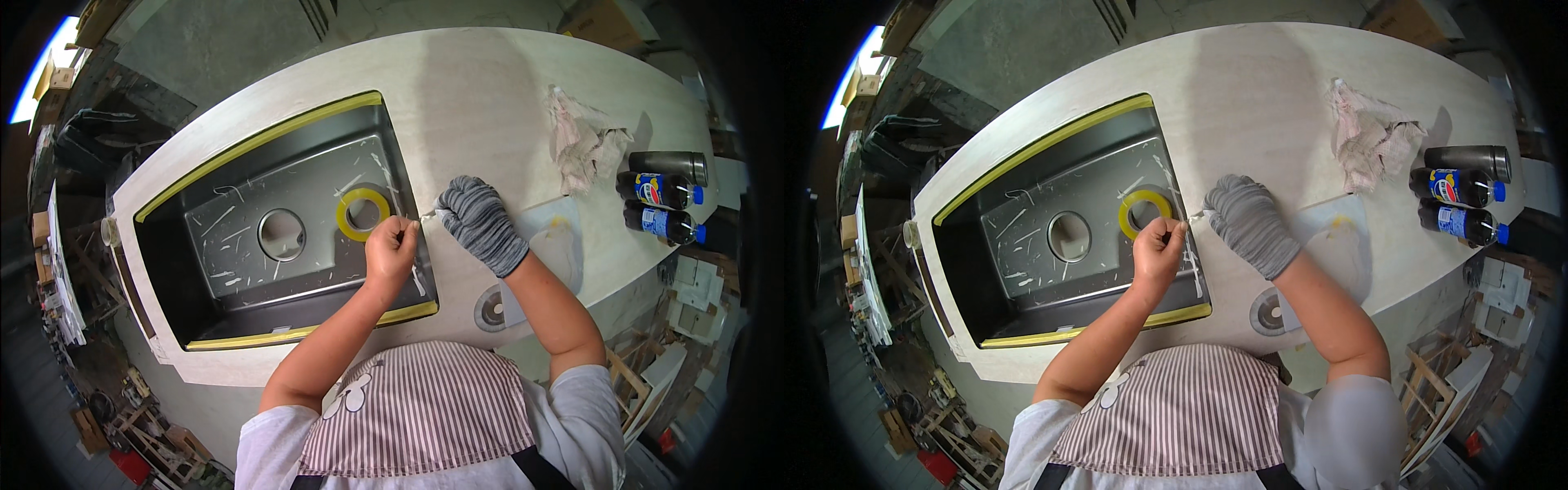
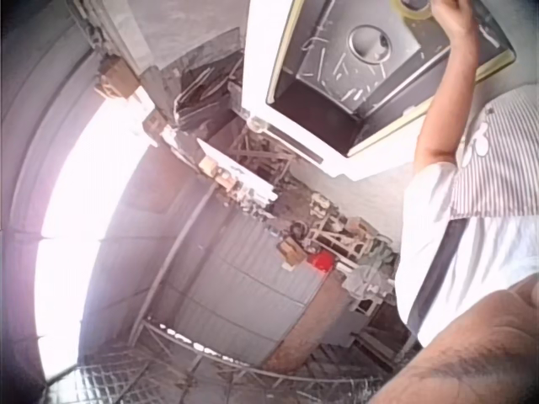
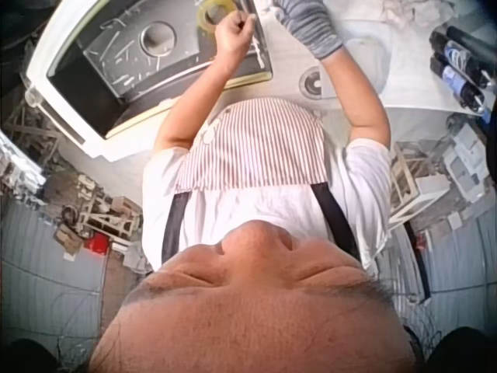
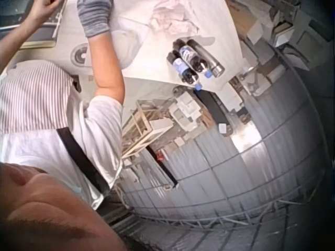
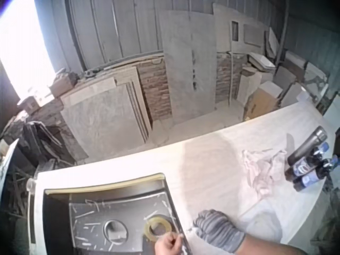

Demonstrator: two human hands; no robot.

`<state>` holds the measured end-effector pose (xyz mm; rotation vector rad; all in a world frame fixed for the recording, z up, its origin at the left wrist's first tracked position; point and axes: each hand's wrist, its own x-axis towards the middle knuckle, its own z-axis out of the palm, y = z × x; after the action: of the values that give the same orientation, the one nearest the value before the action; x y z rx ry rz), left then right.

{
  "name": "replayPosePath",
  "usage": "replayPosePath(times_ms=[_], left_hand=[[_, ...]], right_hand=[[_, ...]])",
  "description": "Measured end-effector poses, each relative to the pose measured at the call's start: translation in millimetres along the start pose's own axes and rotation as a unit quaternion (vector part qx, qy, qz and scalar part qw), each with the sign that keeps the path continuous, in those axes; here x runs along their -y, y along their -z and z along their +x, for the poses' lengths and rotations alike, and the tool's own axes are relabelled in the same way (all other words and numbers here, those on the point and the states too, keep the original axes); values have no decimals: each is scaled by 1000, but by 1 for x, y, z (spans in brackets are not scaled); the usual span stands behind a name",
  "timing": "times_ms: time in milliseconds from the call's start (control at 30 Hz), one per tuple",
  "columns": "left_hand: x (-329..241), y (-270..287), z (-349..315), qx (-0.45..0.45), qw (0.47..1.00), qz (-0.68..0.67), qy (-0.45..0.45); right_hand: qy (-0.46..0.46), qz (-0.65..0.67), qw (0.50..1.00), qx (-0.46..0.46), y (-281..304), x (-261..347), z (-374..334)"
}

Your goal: The person applies yellow tape along the perimeter of a rectangular cutout in a white countertop. They use a small metal tool to press the tape into the corners and edges, then put on a glove and continue smoothing the tape along the remaining edges.

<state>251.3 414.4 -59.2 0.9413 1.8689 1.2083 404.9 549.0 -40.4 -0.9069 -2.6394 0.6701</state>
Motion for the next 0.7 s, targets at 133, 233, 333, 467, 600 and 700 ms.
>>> replayPosePath(times_ms=[133,233,333,467,600,700], left_hand=[[0,1,-8,14,1000,10,-8],[1,1,-14,18,999,23,-25],[5,-1,-21,16,999,29,-39],[9,-1,-26,23,998,30,-40],[11,2,-18,26,1000,-5,12],[4,6,-1,14,1000,12,-8]], right_hand=[[7,-14,1000,9,0,1,-9],[15,-25,1000,6,1,3,-16],[19,-36,999,8,4,8,-22],[10,-38,999,21,7,13,-27],[-10,-54,998,11,2,15,-25],[-21,-53,998,-11,-4,13,-15]])
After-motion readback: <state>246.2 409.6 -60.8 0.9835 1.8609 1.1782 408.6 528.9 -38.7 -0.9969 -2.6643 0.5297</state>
